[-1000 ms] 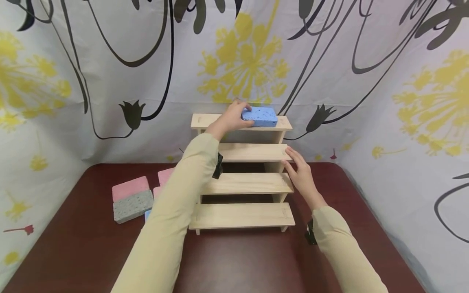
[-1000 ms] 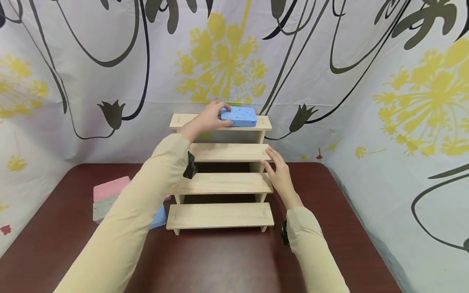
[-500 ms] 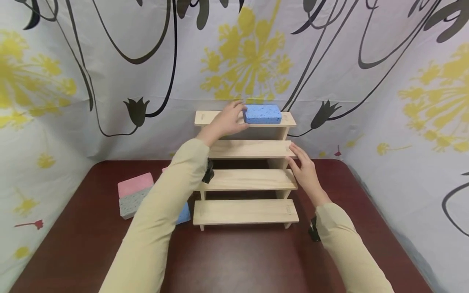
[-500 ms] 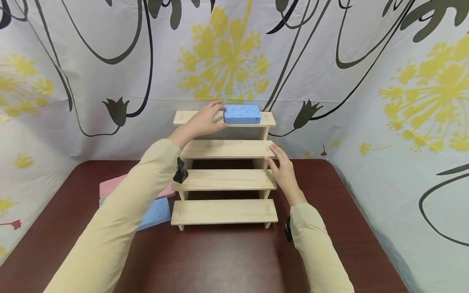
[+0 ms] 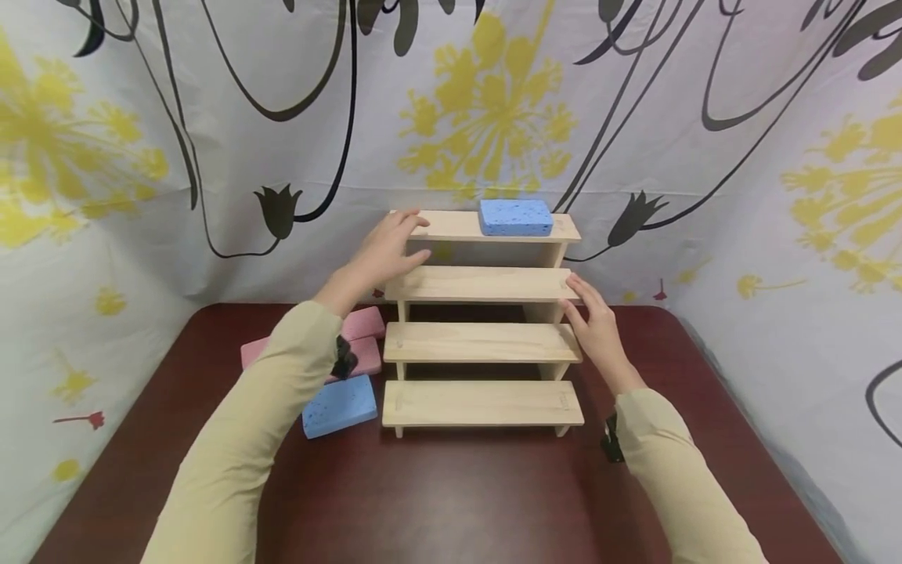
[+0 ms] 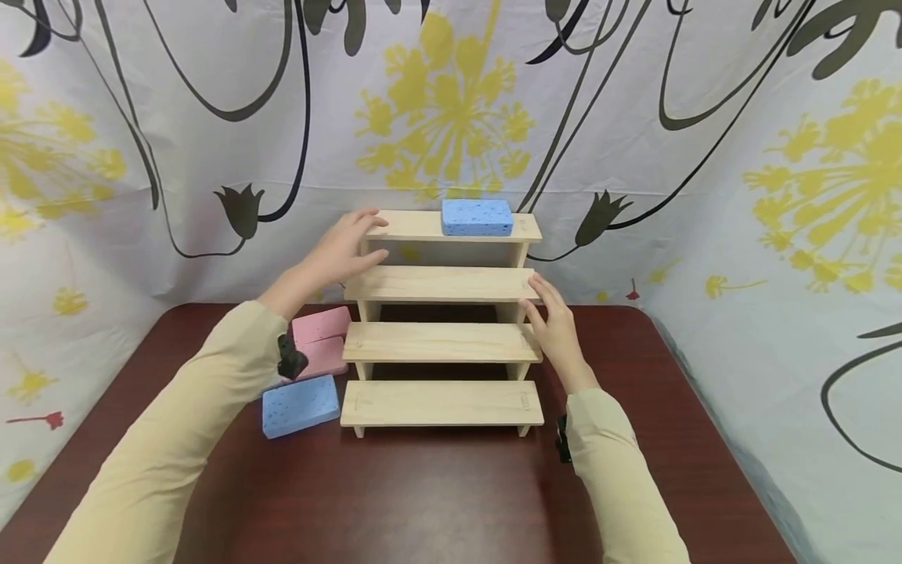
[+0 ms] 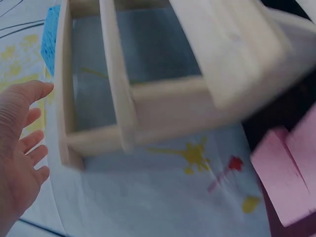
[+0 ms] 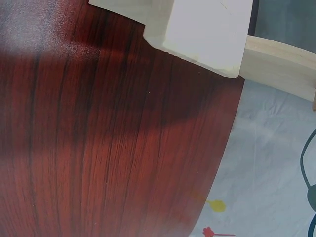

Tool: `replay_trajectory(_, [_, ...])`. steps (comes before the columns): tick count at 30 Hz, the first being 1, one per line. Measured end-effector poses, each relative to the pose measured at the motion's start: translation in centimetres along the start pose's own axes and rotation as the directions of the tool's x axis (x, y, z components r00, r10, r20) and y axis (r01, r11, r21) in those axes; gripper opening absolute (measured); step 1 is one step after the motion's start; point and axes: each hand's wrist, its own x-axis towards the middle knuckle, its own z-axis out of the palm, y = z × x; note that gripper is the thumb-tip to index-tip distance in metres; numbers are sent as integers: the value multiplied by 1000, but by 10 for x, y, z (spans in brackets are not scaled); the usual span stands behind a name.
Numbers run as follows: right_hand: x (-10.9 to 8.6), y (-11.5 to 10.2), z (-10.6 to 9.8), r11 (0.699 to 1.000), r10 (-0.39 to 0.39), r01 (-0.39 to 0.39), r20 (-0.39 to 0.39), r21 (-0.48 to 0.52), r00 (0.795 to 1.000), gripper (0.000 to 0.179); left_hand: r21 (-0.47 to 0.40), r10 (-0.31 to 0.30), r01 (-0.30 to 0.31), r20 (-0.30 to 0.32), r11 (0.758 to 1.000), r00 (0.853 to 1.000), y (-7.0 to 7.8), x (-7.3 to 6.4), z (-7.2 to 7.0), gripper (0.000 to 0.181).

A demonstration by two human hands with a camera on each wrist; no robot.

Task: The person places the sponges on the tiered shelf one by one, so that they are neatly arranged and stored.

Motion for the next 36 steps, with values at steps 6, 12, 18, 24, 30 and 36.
replay_trajectory(6, [1, 1, -2, 1000, 9, -9, 2, -7, 1000, 45, -25, -26, 24, -82, 999, 996, -32, -32, 0, 56])
replay_trajectory(12, [1, -2, -2, 1000, 11, -11, 5, 11, 1000, 45, -78, -121, 116, -62, 990, 991, -65, -68, 2, 59])
replay_trajectory(18, [1, -2, 0, 1000, 13, -13, 2, 6, 1000, 44, -64, -180, 181, 15, 981, 984, -100, -106, 4, 61])
replay_trajectory(24, [1, -1, -2, 1000, 27, -27, 9, 8, 1000, 45, -57, -263, 268, 80, 962, 961, -131, -141, 9, 63])
replay_trajectory(30, [1, 0, -3, 999, 31, -31, 8, 7, 999, 45, -82, -331, 346, 157, 935, 931, -151, -172, 16, 60])
replay_trajectory(36, [1, -1, 2, 1000, 28, -28, 8, 2, 1000, 44, -34, -320, 336, 228, 941, 920, -165, -207, 29, 61])
